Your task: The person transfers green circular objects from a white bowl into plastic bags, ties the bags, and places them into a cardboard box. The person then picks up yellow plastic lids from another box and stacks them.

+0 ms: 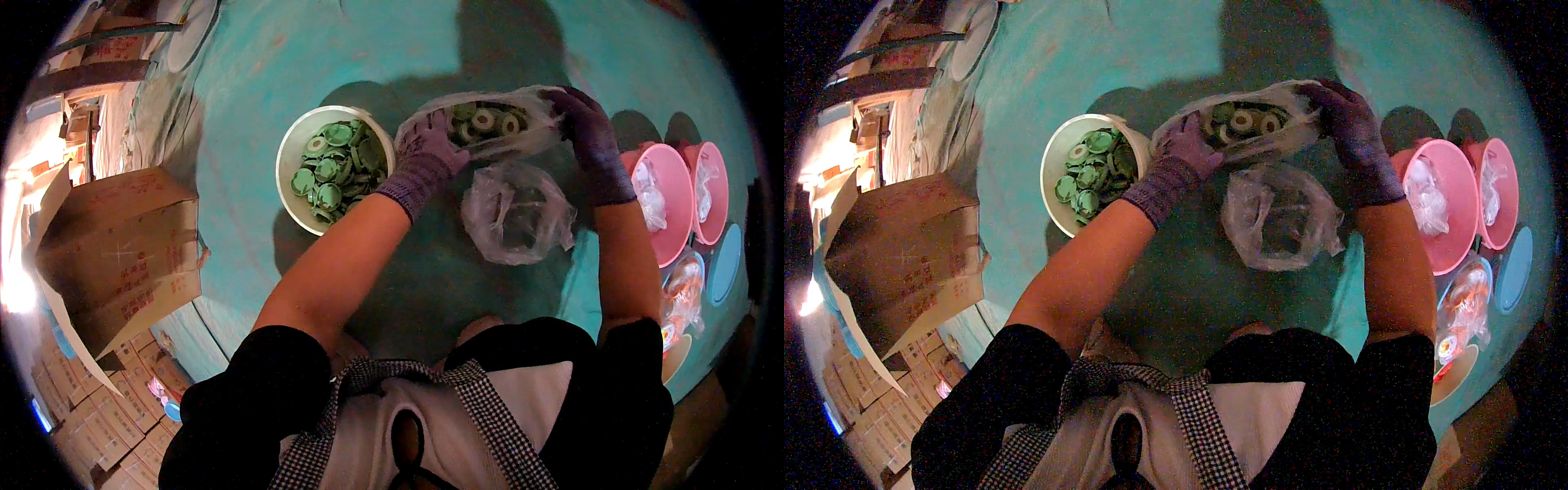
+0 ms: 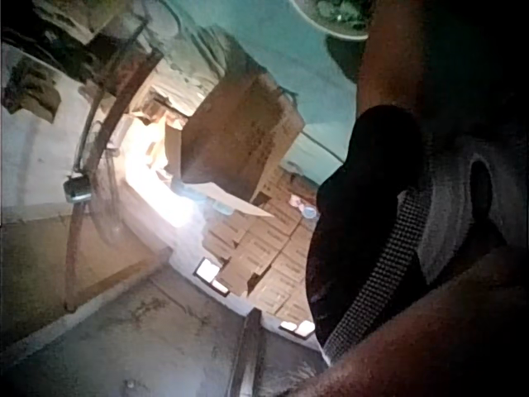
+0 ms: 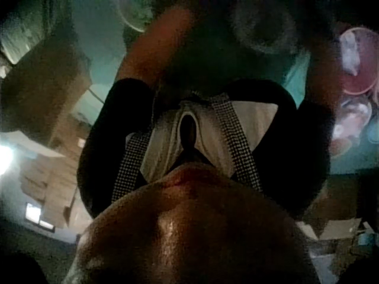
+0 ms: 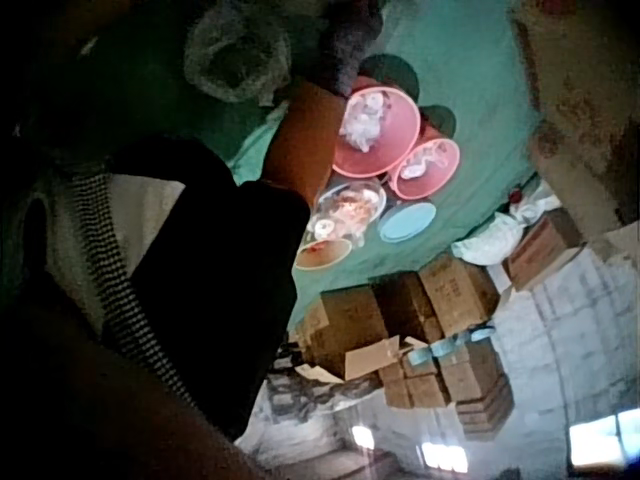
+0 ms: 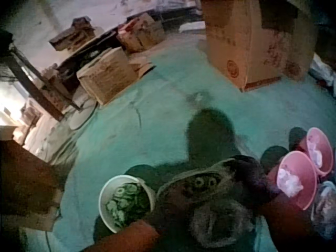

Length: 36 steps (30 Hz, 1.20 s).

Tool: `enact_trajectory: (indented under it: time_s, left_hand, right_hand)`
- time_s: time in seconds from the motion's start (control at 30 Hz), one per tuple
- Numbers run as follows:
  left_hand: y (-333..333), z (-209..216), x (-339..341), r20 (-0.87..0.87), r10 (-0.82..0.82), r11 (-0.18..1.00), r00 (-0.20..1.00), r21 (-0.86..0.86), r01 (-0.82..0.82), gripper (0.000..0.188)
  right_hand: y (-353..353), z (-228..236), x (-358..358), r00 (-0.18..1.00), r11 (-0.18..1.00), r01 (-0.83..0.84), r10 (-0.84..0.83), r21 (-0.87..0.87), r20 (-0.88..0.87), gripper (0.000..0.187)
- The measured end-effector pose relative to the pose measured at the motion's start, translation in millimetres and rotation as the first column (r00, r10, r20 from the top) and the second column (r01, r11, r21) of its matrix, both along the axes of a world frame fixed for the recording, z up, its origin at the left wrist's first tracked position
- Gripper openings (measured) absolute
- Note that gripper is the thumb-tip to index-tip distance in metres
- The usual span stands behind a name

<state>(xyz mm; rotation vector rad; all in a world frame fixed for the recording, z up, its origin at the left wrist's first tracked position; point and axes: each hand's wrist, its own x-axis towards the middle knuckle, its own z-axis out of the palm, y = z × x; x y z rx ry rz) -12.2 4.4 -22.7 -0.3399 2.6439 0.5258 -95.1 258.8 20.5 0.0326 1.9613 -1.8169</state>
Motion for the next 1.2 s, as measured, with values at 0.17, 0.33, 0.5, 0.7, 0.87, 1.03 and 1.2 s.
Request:
enact_trajectory:
  time_s: [0.17,0.33,0.5,0.7,0.87,1.03,1.2]
  left_hand:
    - [0,49,11,-0.144,-0.062,0.988,0.988,0.13,0.081,0.083]
    - [-28,108,57,-0.333,-0.138,0.867,0.933,0.414,0.276,0.062]
    - [-117,101,62,-0.43,0.022,0.965,0.903,0.245,0.093,0.052]
    - [-149,64,42,-0.323,-0.149,0.986,0.935,0.025,0.165,0.056]
    - [-144,40,25,-0.105,-0.097,0.991,0.99,-0.098,0.087,0.055]
    - [-152,54,34,-0.178,0.103,0.986,0.979,0.149,-0.077,0.042]
    - [-166,63,57,0.01,0.594,0.57,0.804,0.7,-0.43,0.036]
  right_hand:
    - [7,4,-4,0.993,0.98,-0.05,0.069,0.192,-0.093,0.036]
    - [-30,32,21,0.853,0.977,0.205,-0.208,-0.06,-0.478,0.043]
    - [-53,58,38,0.59,0.997,0.081,-0.031,0.02,-0.806,0.046]
    - [-94,65,58,0.606,0.97,-0.095,0.235,0.224,-0.76,0.041]
    - [-104,55,68,0.754,0.985,-0.148,0.168,0.085,-0.636,0.04]
    - [-103,54,70,0.753,0.973,-0.194,0.227,0.122,-0.617,0.038]
    - [-105,56,76,0.743,0.96,-0.236,0.279,0.151,-0.609,0.036]
